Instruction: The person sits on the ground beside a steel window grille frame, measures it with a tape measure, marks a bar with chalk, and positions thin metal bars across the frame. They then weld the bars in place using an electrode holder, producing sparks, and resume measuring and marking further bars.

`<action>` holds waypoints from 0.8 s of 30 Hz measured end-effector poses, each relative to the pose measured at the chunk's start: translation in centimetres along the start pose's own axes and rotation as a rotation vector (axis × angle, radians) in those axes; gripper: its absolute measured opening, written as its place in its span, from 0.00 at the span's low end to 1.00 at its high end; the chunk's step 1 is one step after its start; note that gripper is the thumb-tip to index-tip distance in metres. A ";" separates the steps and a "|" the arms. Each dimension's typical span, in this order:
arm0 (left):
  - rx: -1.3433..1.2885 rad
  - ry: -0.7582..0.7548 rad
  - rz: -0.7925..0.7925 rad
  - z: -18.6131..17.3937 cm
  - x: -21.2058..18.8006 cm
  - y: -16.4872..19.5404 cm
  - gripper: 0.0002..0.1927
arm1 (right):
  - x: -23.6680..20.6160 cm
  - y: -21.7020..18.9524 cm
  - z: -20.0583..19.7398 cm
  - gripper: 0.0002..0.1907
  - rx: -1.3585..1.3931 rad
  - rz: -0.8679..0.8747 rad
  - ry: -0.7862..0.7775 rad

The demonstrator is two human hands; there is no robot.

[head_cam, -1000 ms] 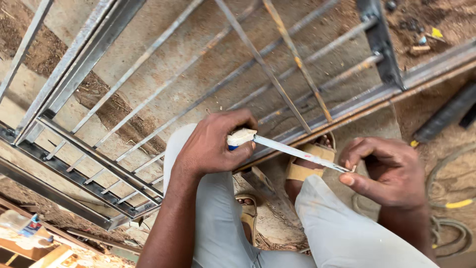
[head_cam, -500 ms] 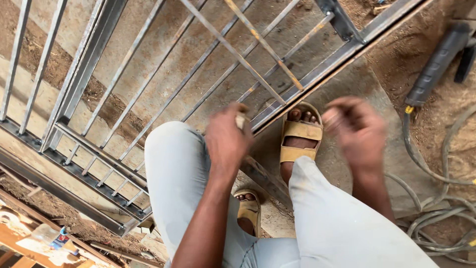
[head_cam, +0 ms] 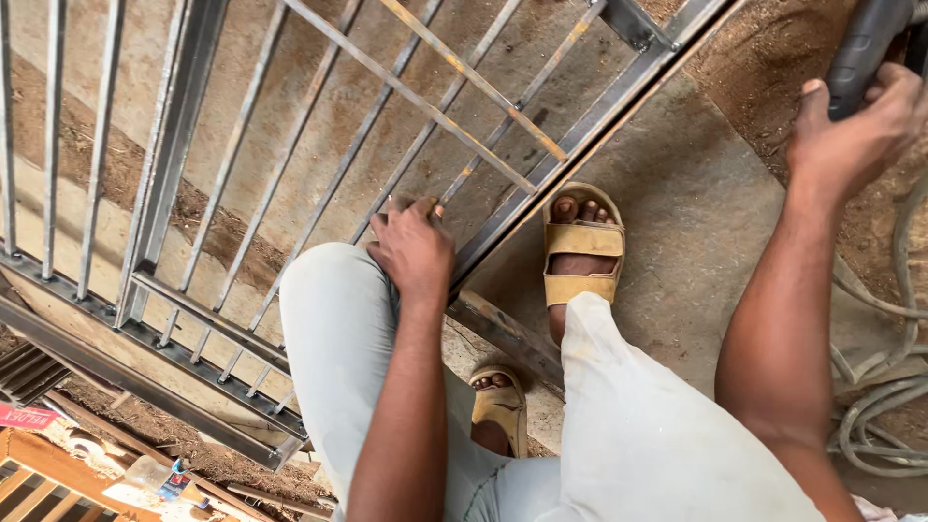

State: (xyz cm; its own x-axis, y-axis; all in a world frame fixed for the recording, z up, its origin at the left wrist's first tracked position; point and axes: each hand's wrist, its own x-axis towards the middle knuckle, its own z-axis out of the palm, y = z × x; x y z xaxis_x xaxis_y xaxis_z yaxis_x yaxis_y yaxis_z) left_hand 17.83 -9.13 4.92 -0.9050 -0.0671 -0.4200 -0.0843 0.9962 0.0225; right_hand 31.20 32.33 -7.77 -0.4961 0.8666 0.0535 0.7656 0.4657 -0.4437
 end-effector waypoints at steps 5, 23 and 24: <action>-0.081 -0.056 0.039 0.9 0.8 -1.2 0.10 | 1.7 -0.1 0.5 0.24 -0.145 -0.178 0.023; 0.019 -0.037 -0.066 -0.6 1.1 1.6 0.11 | 0.1 2.2 0.2 0.19 -0.047 -0.259 -0.044; 0.029 -0.016 -0.051 -0.6 1.0 1.6 0.11 | -0.2 2.0 0.3 0.19 -0.070 -0.268 -0.029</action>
State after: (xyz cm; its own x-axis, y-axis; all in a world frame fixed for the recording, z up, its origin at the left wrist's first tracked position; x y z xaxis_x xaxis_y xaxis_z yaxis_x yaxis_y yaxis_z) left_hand 16.59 -7.68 5.09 -0.8932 -0.1169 -0.4342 -0.1178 0.9927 -0.0250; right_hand 32.71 33.08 -8.95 -0.6957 0.7057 0.1345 0.6312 0.6898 -0.3545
